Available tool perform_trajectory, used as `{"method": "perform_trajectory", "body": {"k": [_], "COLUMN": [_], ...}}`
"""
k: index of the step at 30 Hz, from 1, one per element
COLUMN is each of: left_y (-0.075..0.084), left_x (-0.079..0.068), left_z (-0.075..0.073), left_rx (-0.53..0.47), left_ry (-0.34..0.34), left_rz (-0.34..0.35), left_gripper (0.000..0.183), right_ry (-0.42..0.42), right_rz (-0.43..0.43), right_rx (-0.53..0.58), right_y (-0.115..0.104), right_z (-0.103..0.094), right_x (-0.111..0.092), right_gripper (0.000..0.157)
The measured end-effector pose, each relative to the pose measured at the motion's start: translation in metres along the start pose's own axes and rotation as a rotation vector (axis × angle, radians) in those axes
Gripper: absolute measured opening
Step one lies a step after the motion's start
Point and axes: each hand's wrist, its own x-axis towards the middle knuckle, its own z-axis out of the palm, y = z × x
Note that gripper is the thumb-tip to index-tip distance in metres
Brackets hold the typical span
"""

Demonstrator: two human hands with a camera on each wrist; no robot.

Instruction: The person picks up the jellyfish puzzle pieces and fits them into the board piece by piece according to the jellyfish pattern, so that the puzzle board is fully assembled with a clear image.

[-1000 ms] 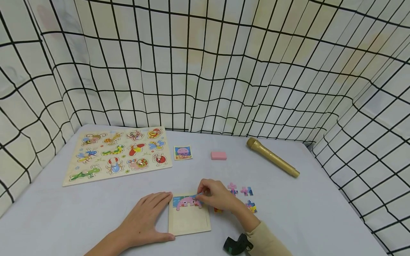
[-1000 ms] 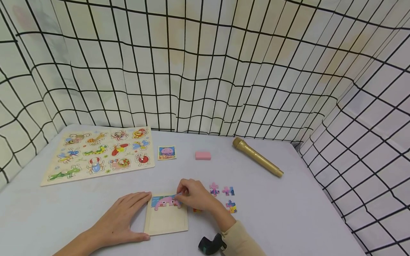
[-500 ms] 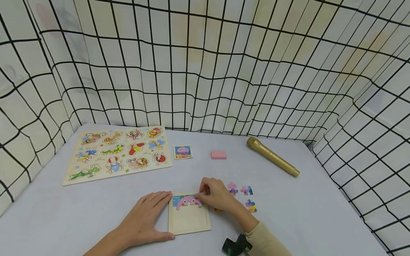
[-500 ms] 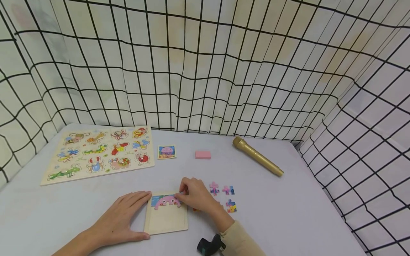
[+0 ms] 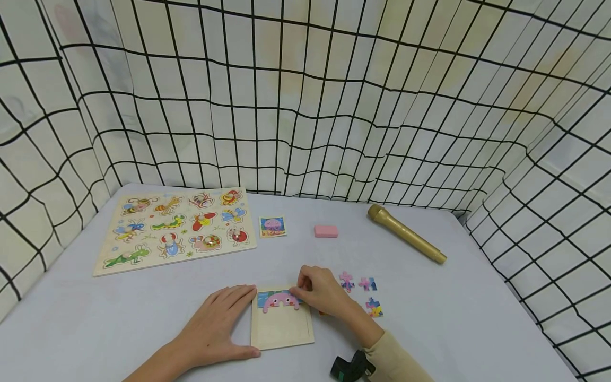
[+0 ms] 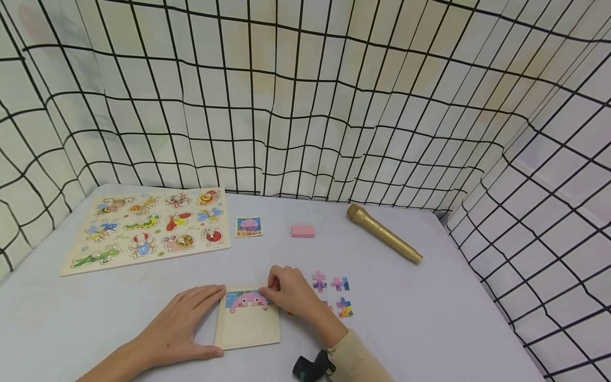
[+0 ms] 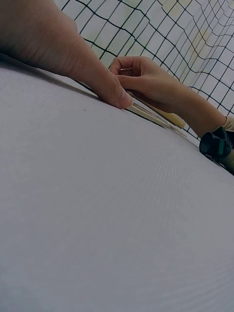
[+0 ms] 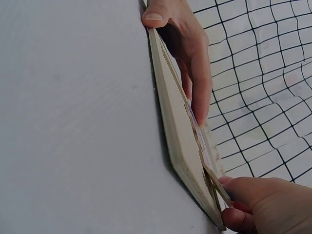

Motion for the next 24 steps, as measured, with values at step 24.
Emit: {"method": "perform_trajectory", "body": {"k": [24], "left_y": [0.0005], "left_x": [-0.0003], "left_z": [0.0011], "left_rx": [0.004], "left_ry": [-0.025], "left_rz": [-0.012], "left_gripper": [0.105], "right_ry": [-0.133], "right_rz": [-0.032], "right_rx": [0.028], "right_y": [-0.0023], "right_z": [-0.0078], "right_x": [0.0009], "right_gripper": [0.014]}}
